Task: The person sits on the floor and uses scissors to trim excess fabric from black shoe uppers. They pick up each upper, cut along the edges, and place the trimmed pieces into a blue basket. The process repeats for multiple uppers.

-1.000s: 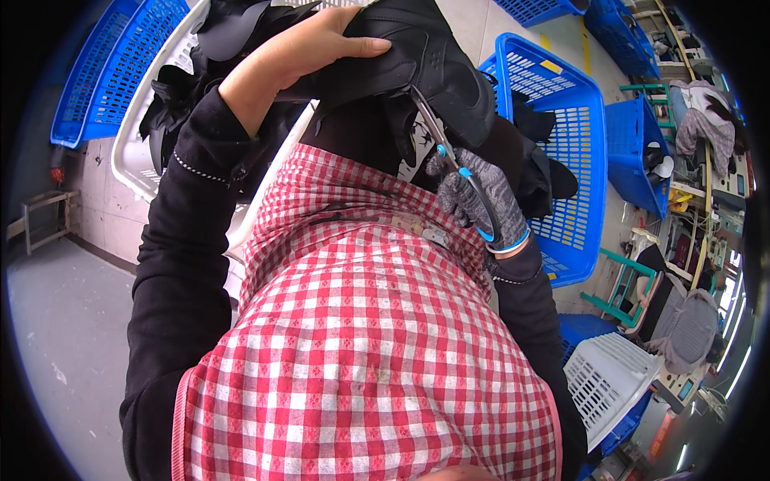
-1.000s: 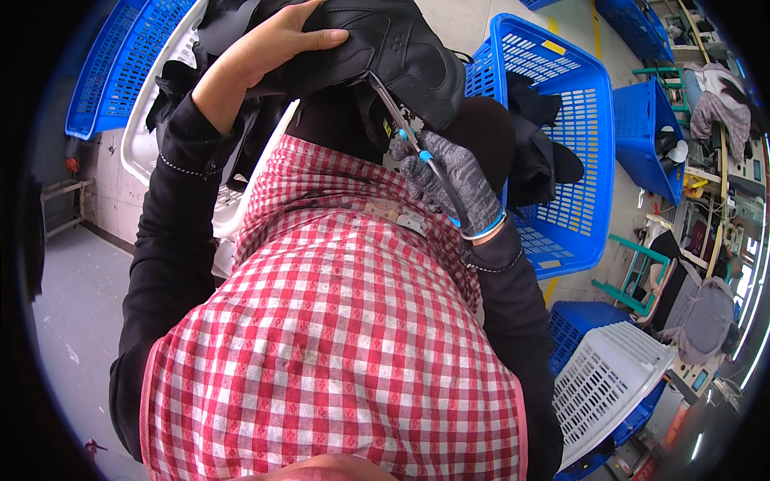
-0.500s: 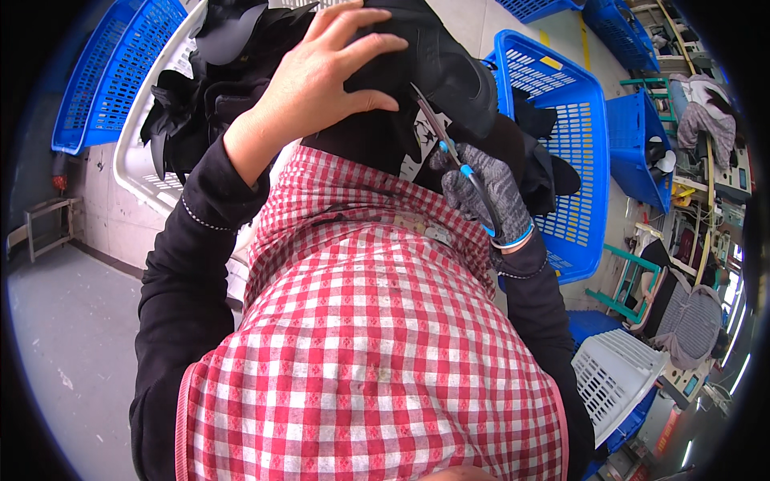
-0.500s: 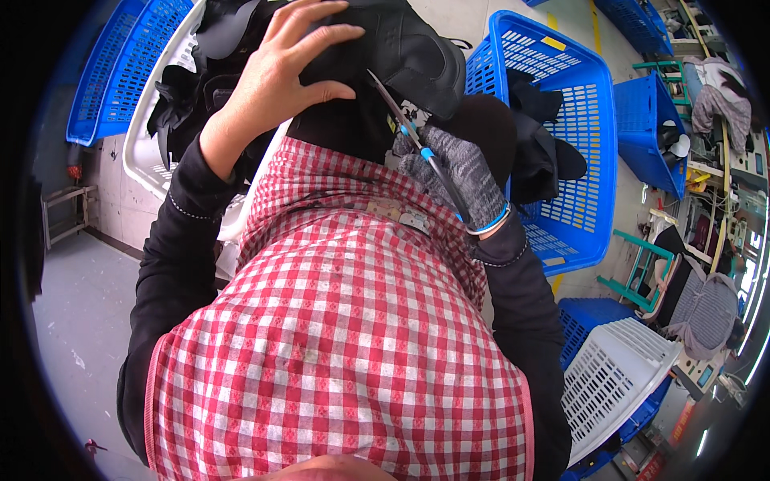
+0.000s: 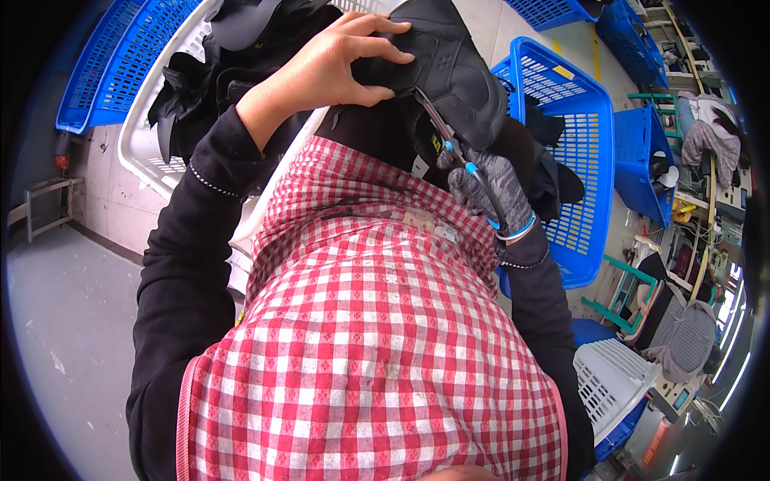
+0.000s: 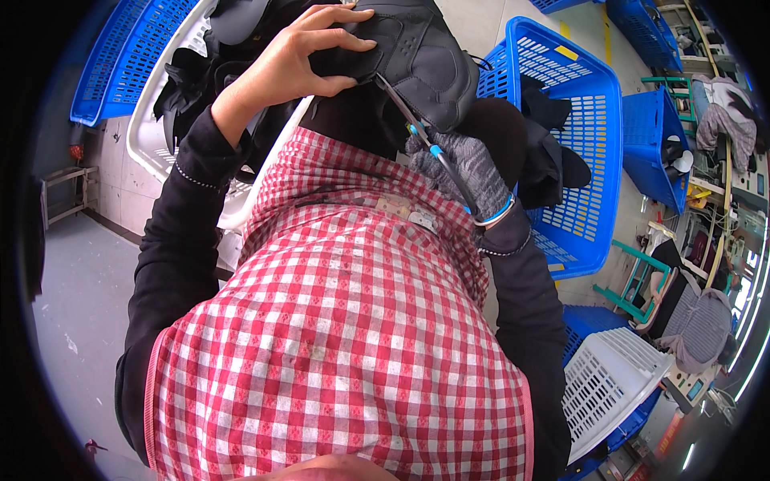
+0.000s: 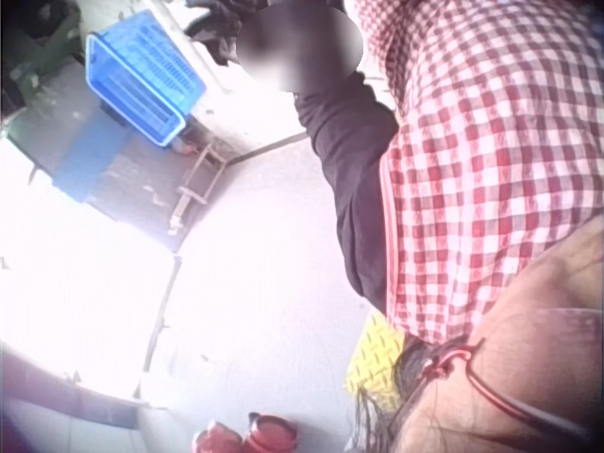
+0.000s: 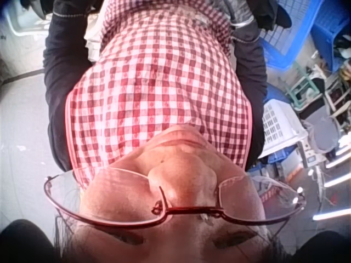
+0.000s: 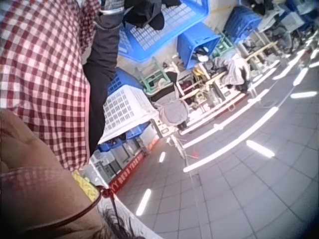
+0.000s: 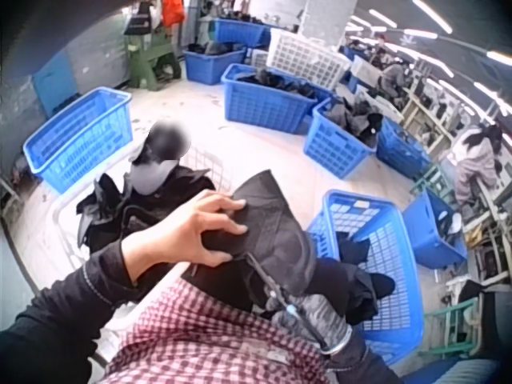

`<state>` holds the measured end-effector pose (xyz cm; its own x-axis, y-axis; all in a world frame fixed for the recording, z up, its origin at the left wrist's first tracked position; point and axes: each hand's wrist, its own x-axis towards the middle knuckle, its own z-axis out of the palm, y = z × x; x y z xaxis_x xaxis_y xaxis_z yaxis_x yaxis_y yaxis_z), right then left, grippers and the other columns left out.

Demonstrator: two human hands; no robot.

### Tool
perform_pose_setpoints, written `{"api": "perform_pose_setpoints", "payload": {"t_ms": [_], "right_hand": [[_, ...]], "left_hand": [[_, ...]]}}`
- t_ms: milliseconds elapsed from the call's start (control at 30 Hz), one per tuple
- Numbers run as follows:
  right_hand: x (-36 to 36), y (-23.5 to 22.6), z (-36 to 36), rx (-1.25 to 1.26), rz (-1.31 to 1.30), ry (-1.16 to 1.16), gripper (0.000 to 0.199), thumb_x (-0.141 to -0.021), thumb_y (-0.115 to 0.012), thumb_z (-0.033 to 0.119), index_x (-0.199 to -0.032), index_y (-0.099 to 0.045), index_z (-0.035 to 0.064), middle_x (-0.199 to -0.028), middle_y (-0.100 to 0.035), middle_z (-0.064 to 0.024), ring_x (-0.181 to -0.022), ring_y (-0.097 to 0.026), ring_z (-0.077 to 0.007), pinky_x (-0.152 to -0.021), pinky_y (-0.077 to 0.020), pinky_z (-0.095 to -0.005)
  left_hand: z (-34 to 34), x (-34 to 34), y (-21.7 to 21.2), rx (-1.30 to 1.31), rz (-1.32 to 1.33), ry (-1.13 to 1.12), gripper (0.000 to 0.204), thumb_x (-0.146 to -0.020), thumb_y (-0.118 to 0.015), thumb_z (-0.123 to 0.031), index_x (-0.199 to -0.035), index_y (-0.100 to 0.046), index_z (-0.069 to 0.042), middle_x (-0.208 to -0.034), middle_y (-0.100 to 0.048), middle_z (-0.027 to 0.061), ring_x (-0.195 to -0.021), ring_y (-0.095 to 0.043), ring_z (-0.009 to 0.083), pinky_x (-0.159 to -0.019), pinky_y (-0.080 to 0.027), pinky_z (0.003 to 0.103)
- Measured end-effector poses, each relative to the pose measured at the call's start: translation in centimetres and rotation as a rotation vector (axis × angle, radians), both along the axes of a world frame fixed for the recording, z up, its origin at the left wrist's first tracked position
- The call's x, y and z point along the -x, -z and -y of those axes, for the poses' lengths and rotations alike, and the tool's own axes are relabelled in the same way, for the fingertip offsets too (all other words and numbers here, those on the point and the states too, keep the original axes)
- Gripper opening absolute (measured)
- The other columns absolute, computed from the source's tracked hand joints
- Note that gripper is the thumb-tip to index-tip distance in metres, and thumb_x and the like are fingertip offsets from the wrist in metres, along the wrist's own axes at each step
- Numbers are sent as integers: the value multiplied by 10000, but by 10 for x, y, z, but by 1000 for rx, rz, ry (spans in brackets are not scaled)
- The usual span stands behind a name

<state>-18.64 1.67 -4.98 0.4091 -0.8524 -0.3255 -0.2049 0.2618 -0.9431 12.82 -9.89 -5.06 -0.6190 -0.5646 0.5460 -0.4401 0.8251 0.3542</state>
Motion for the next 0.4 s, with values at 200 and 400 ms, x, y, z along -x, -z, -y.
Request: {"api": "perform_pose_setpoints", "payload": {"t_ms": [200,400], "right_hand": [[3,11,5,67,-14,-25,324,-951,-773,246,-1195,-713,42,-725,-643,28,-556,-524,-21,-511,-382,-191],[10,6,12,465,-342,-260,390,-968,-738,130,-1344,-670,53,-1146,-758,-140,-981,-757,-234,-849,-580,-289]], "left_hand": [[-2,-2,-5,-165,-88,53,492,-649,-897,-174,-1118,-773,-90,-1376,-604,185,-1269,-540,386,-1097,-440,494],[2,-4,-5,-170,-72,65,487,-656,-892,-177,-1122,-776,-98,-1407,-603,186,-1298,-534,392,-1107,-434,496]]}}
